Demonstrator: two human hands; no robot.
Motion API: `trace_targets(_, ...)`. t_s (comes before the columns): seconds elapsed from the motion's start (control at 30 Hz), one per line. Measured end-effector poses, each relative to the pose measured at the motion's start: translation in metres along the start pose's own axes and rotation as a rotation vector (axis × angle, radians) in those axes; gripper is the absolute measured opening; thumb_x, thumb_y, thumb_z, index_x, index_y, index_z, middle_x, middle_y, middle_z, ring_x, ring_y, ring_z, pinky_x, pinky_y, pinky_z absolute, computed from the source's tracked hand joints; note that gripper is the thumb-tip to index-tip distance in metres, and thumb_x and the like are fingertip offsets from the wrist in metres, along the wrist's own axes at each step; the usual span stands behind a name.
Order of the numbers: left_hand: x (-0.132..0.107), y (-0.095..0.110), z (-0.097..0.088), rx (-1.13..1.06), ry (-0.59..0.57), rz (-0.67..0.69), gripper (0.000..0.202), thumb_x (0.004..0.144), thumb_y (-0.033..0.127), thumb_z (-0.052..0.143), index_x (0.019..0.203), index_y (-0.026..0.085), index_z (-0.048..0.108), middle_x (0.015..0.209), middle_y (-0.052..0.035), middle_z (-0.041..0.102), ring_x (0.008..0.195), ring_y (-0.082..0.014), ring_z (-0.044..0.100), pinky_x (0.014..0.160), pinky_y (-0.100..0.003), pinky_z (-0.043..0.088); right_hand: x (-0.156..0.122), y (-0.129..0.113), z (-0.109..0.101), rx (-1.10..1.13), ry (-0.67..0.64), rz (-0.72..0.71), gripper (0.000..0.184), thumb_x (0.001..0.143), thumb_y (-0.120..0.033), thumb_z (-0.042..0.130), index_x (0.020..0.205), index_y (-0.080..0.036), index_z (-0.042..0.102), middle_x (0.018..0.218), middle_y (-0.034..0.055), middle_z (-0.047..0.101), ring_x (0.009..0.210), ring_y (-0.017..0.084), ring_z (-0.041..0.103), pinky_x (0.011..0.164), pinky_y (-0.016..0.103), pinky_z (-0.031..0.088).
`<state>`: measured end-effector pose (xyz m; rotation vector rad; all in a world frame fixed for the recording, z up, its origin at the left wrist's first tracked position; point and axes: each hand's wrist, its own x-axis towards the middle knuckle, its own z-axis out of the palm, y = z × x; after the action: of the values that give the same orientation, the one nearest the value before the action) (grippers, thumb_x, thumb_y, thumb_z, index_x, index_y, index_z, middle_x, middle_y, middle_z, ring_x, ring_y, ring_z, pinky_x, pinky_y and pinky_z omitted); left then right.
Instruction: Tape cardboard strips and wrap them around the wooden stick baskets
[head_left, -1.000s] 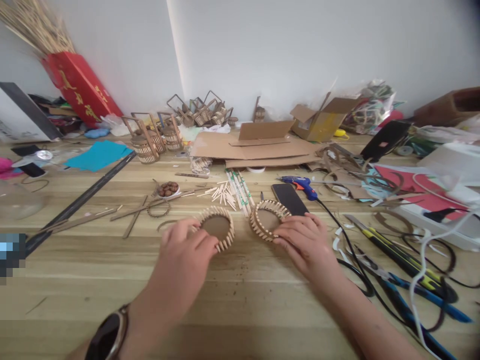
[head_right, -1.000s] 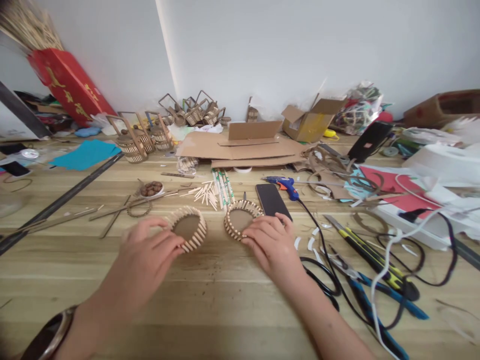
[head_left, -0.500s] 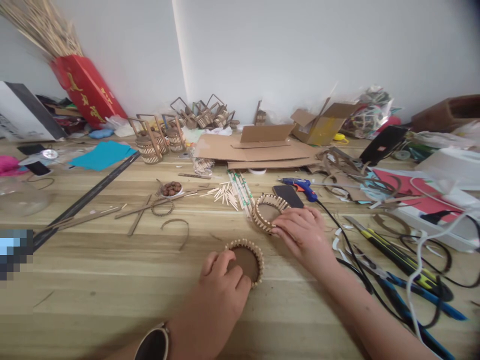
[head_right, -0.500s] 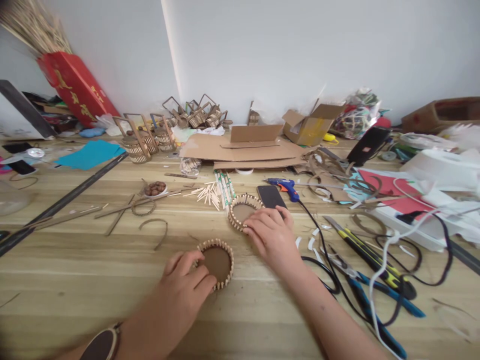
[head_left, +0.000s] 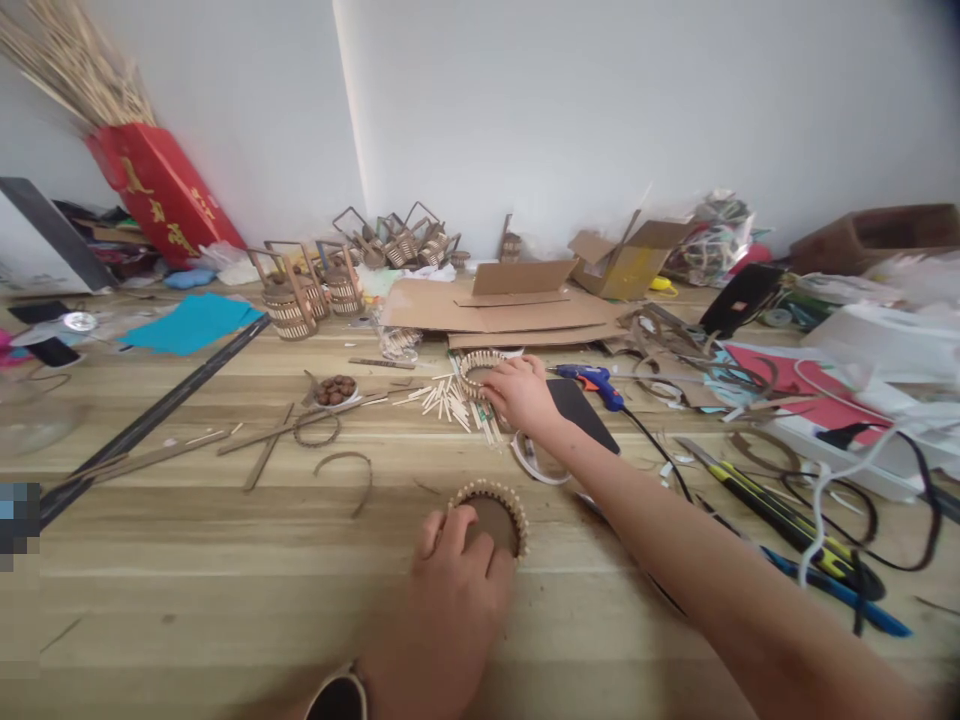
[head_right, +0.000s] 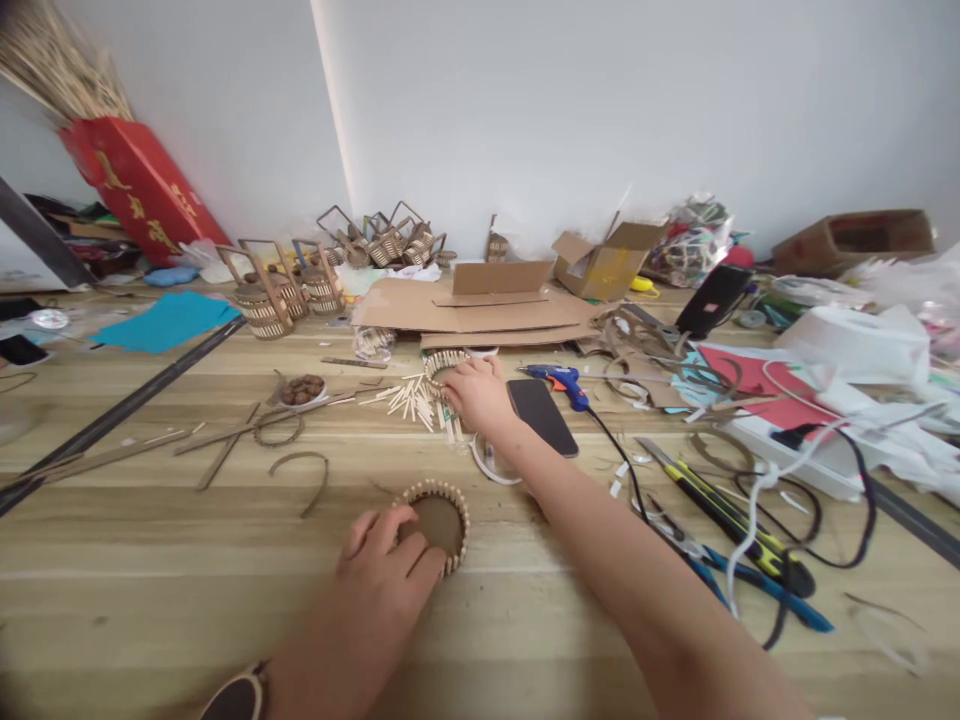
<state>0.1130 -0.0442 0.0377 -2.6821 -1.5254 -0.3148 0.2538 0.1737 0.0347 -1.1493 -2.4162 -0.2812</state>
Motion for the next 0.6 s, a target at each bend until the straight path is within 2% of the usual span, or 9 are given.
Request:
trace_targets(0.1, -0.003, -0.001, 0.007, -0.022, 0.070, -0.001, 0.006, 0.089, 0.016, 0.061, 0.090, 0.021, 0.065, 0.088, -0.0011, 0.070, 0.107, -0.0276, 0.053, 0.095, -0.045, 0.035, 0.001, 0.002, 0.004, 0.000, -0.044, 0.003, 0.019, 0.094, -0.032, 0.054, 0.097, -0.022, 0.069, 0.098, 0.0043, 0.069, 0.101, 0.023, 0.056, 0.098, 0.044, 0.028)
trace_targets(0.2, -0.006, -0.003, 0.016, -0.069, 0.160, 0.001, 0.003, 0.087, 0.021, 0.065, 0.088, 0.023, 0.064, 0.085, 0.0014, 0.070, 0.106, -0.0265, 0.054, 0.094, -0.043, 0.032, -0.004, 0.008, -0.007, -0.015, -0.049, 0.028, 0.027, 0.096, -0.038, 0.050, 0.115, -0.026, 0.066, 0.118, 0.0074, 0.066, 0.110, 0.024, 0.054, 0.101, 0.042, 0.026)
trace_targets(0.27, -0.008, -0.005, 0.020, -0.106, 0.207, 0.009, 0.005, 0.087, 0.026, 0.065, 0.091, 0.024, 0.063, 0.085, 0.0023, 0.070, 0.105, -0.0259, 0.054, 0.094, -0.041, 0.030, -0.010, 0.022, -0.018, -0.041, -0.054, 0.071, 0.031, 0.097, -0.039, 0.048, 0.120, -0.026, 0.063, 0.125, 0.0086, 0.064, 0.115, 0.024, 0.052, 0.104, 0.042, 0.027)
trace_targets(0.33, -0.008, -0.008, 0.024, -0.138, 0.260, 0.024, 0.009, 0.091, 0.032, 0.060, 0.095, 0.025, 0.063, 0.086, 0.0024, 0.071, 0.104, -0.0249, 0.054, 0.094, -0.039, 0.029, -0.016, 0.046, -0.028, -0.083, -0.073, 0.155, 0.028, 0.097, -0.037, 0.049, 0.116, -0.023, 0.064, 0.124, 0.0088, 0.063, 0.117, 0.024, 0.052, 0.105, 0.044, 0.030)
trace_targets(0.4, -0.008, -0.010, 0.029, -0.155, 0.336, 0.034, 0.017, 0.096, 0.037, 0.050, 0.096, 0.026, 0.063, 0.083, 0.0025, 0.071, 0.101, -0.0236, 0.055, 0.093, -0.038, 0.028, -0.024, 0.079, -0.035, -0.141, -0.099, 0.290, 0.028, 0.095, -0.037, 0.054, 0.114, -0.019, 0.063, 0.122, 0.0077, 0.062, 0.114, 0.024, 0.055, 0.101, 0.049, 0.038)
trace_targets(0.5, -0.007, -0.013, 0.038, -0.144, 0.455, 0.075, 0.033, 0.102, 0.039, 0.034, 0.096, 0.026, 0.063, 0.078, 0.0032, 0.071, 0.096, -0.0218, 0.057, 0.093, -0.037, 0.027, -0.039, 0.136, -0.043, -0.220, -0.142, 0.529, 0.030, 0.094, -0.035, 0.057, 0.119, -0.018, 0.059, 0.123, 0.0083, 0.060, 0.105, 0.022, 0.061, 0.090, 0.045, 0.051)
trace_targets(0.6, -0.006, -0.016, 0.049, -0.118, 0.550, 0.110, 0.038, 0.103, 0.036, 0.028, 0.095, 0.026, 0.064, 0.072, 0.0041, 0.071, 0.090, -0.0197, 0.060, 0.093, -0.035, 0.028, -0.050, 0.186, -0.050, -0.249, -0.180, 0.681, 0.031, 0.094, -0.033, 0.058, 0.120, -0.018, 0.058, 0.122, 0.0082, 0.060, 0.101, 0.021, 0.062, 0.085, 0.042, 0.054)
